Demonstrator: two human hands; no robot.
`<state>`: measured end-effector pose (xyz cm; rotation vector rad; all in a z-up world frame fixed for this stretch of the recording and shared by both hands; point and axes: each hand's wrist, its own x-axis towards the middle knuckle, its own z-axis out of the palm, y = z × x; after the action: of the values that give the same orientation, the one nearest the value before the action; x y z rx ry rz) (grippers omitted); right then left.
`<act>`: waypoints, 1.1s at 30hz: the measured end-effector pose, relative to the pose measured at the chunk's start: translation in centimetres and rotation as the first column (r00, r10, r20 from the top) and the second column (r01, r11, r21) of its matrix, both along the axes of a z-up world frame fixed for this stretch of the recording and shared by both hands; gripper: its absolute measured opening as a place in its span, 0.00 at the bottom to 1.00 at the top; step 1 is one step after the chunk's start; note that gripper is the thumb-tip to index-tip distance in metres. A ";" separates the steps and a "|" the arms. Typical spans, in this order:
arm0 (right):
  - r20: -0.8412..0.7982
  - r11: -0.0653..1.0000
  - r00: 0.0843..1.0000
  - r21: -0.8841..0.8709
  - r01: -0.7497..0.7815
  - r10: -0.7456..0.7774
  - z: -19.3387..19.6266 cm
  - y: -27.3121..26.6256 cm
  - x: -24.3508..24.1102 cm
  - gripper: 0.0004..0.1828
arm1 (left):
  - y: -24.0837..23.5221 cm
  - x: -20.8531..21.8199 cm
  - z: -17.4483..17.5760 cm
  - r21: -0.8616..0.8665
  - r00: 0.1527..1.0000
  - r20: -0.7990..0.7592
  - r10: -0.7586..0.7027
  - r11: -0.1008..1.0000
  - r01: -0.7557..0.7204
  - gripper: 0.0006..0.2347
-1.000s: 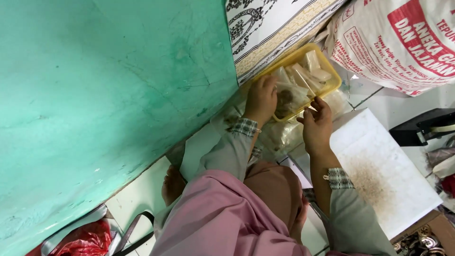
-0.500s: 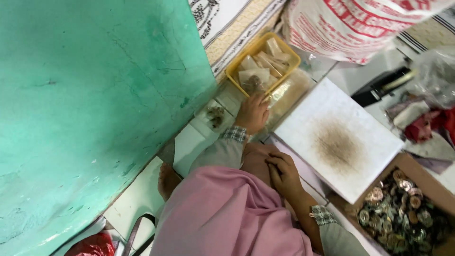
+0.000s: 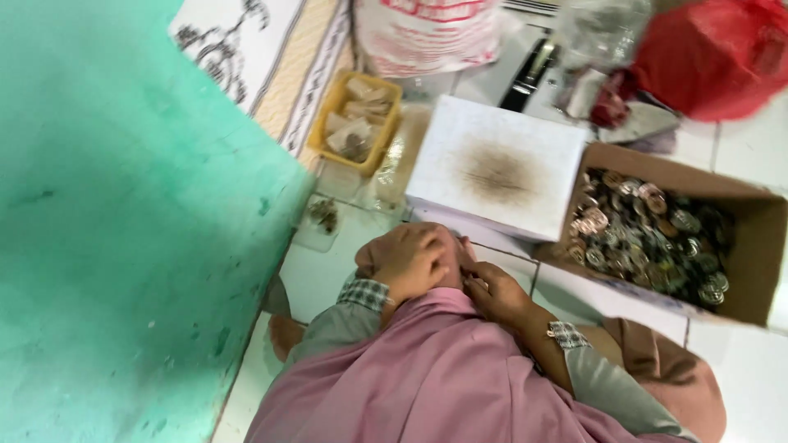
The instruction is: The person sits on the floor and sorts metal buttons from a cardboard box into small plastic bags. They pick buttons one by one, place them into a bag, and occasionally seal the bag before continuing to sort more buttons.
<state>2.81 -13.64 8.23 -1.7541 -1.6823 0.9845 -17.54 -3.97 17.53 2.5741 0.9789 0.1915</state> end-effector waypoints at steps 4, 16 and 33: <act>0.025 0.999 0.999 -0.036 0.035 -0.035 -0.1 -2.7 3.4 0.13 | -2.5 4.7 -6.3 0.044 0.973 -0.110 -0.201 0.977 0.207 0.20; 0.171 0.955 0.967 0.262 0.139 -0.187 -2.7 -2.9 14.8 0.10 | -4.9 14.7 -6.2 0.072 0.943 0.100 -0.317 0.948 0.311 0.19; -0.040 0.808 0.884 0.388 0.443 -0.465 -1.8 5.5 26.6 0.17 | 22.9 45.2 -14.9 0.193 0.962 -0.188 -0.196 0.954 0.231 0.13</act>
<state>29.38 -8.13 6.40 -1.7936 -1.2752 0.3551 27.61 18.93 2.62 2.9106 0.7603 0.0214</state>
